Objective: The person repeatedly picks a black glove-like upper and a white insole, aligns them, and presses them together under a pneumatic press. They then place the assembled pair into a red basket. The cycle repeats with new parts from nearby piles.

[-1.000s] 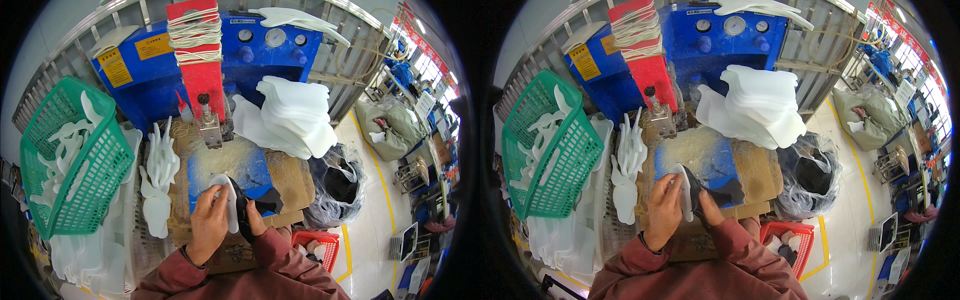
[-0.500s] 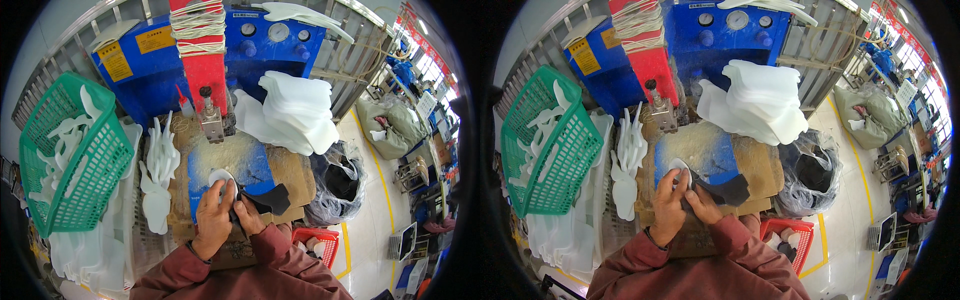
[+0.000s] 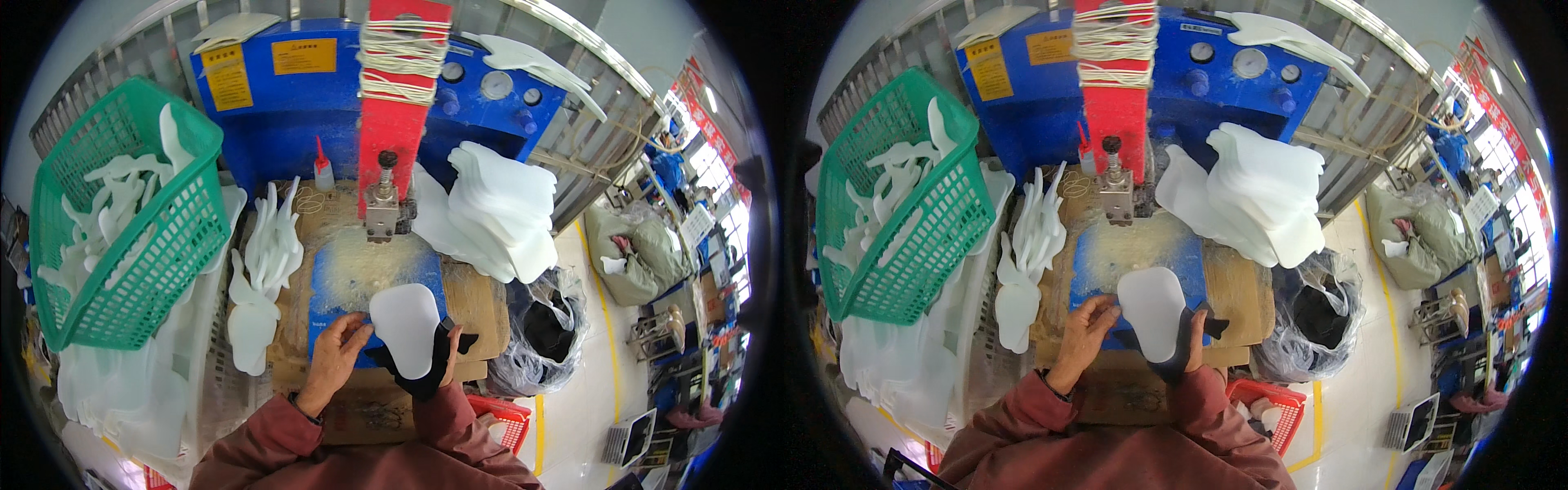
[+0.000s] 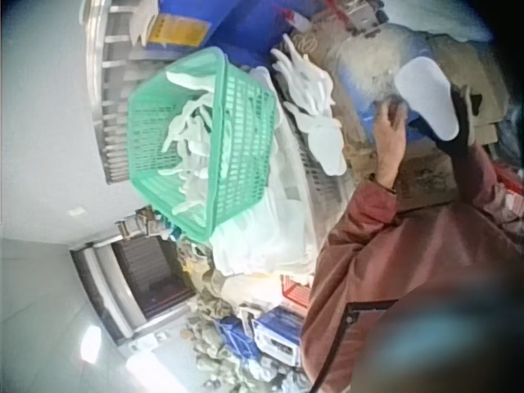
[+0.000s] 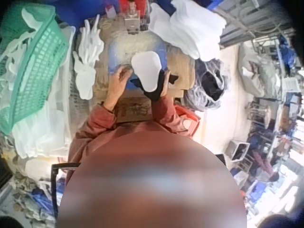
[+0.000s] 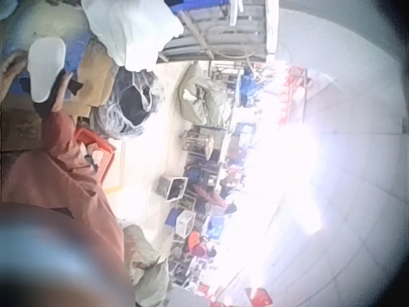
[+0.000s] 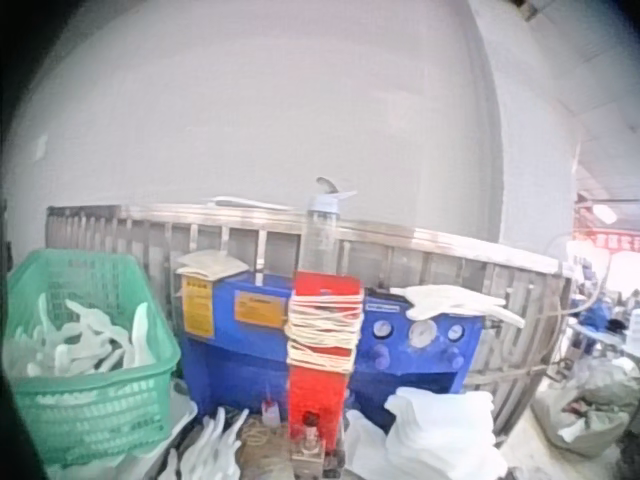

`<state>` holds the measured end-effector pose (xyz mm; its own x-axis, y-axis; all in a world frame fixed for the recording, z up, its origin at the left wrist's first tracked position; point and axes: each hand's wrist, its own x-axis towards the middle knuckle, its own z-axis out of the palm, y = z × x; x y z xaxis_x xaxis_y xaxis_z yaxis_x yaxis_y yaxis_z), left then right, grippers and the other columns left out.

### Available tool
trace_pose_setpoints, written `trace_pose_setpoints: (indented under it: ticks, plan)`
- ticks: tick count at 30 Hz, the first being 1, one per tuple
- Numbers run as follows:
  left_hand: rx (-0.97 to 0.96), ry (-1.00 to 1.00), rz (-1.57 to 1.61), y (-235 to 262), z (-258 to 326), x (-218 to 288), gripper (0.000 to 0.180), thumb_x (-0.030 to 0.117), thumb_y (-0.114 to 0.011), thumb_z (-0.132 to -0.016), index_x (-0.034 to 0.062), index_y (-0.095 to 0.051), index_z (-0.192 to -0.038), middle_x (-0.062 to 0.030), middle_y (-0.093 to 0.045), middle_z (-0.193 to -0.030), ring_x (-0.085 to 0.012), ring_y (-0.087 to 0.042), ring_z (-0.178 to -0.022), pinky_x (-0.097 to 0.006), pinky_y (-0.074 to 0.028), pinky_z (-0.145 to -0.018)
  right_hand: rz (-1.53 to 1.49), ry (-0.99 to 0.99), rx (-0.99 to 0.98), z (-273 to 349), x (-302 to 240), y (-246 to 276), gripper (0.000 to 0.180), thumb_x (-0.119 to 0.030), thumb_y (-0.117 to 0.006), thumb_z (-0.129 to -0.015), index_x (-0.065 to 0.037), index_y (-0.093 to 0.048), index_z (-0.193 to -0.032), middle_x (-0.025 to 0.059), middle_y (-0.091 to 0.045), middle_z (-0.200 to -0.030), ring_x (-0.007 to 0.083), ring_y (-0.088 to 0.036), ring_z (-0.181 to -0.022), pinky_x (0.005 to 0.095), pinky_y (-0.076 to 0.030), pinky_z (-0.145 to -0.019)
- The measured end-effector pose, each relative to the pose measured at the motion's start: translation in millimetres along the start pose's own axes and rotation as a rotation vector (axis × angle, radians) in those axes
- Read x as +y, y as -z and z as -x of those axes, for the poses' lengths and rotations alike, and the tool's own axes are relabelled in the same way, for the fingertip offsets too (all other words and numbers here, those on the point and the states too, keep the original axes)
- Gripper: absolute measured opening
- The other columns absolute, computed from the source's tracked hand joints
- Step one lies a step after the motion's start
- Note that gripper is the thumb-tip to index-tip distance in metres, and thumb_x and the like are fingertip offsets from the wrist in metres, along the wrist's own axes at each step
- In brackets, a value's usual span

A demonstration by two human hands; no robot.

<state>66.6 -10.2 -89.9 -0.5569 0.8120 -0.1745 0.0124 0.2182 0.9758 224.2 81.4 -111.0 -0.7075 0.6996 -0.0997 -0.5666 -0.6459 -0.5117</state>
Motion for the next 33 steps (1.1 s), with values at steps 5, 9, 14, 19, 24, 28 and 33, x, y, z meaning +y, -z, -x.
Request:
trace_pose_setpoints:
  ticks: [5, 9, 14, 19, 24, 28, 33]
  plan:
    - [-0.01, -0.006, 0.266, -1, 1, -8, 0.02, 0.018, -0.073, -0.099, -0.0004, -0.071, -0.106, -0.0013, -0.069, -0.084, -0.0072, -0.062, -0.077, -0.024, -0.051, -0.069, 0.1, 0.0, 0.062, -2, 9, 7, 0.095, -0.08, -0.034, -0.097, -0.006, -0.038, -0.156, 0.0179, -0.055, -0.145, 0.0353, -0.06, -0.125, 0.0538, -0.054, -0.099]
    - [-0.016, 0.001, 0.234, 1, 0, -6, 0.018, 0.017, -0.074, -0.098, -0.0002, -0.069, -0.099, -0.0014, -0.069, -0.082, -0.0068, -0.061, -0.074, -0.024, -0.05, -0.067, 0.181, -0.009, 0.102, 2, 10, -1, 0.095, -0.08, -0.034, -0.097, -0.005, -0.038, -0.156, 0.0163, -0.057, -0.143, 0.0316, -0.061, -0.124, 0.0476, -0.054, -0.1]
    - [0.056, 0.011, 0.184, -5, -8, -10, 0.019, 0.017, -0.075, -0.097, -0.0006, -0.068, -0.096, -0.0023, -0.068, -0.08, -0.0081, -0.06, -0.071, -0.026, -0.049, -0.064, 0.101, 0.002, 0.071, 5, 9, -12, 0.096, -0.08, -0.032, -0.098, -0.004, -0.038, -0.156, 0.0139, -0.058, -0.142, 0.0282, -0.063, -0.121, 0.0417, -0.055, -0.096]
    - [0.068, -0.011, 0.182, -12, -17, -23, 0.02, 0.018, -0.075, -0.097, -0.001, -0.069, -0.096, -0.0043, -0.07, -0.082, -0.0098, -0.061, -0.07, -0.027, -0.049, -0.064, 0.136, -0.007, 0.097, 5, 13, -10, 0.098, -0.081, -0.029, -0.097, -0.004, -0.037, -0.157, 0.0135, -0.058, -0.143, 0.0271, -0.063, -0.12, 0.0393, -0.054, -0.096]
    - [0.078, 0.042, 0.342, -16, -22, -36, 0.013, 0.012, -0.075, -0.096, 0.0004, -0.069, -0.097, -0.0051, -0.072, -0.088, -0.0113, -0.067, -0.074, -0.027, -0.056, -0.067, 0.171, -0.003, 0.174, 4, 20, 0, 0.1, -0.083, -0.029, -0.097, -0.004, -0.036, -0.157, 0.014, -0.059, -0.143, 0.0267, -0.063, -0.12, 0.0391, -0.054, -0.097]
    - [0.068, 0.151, 0.599, -18, -20, -43, 0.007, 0.006, -0.074, -0.096, 0.0022, -0.069, -0.099, -0.0053, -0.073, -0.091, -0.0131, -0.071, -0.077, -0.029, -0.063, -0.07, 0.098, -0.061, 0.067, 5, 14, 8, 0.096, -0.083, -0.028, -0.097, -0.007, -0.042, -0.154, 0.0125, -0.06, -0.141, 0.0251, -0.062, -0.123, 0.0373, -0.051, -0.1]
    - [0.063, 0.125, 0.685, -18, -18, -46, 0.01, 0.001, -0.072, -0.095, 0.0053, -0.065, -0.102, -0.0042, -0.072, -0.093, -0.0129, -0.071, -0.08, -0.029, -0.062, -0.073, 0.069, -0.1, 0.025, 1, 5, 7, 0.094, -0.082, -0.023, -0.098, -0.009, -0.045, -0.152, 0.0087, -0.065, -0.128, 0.0203, -0.067, -0.106, 0.0358, -0.057, -0.078]
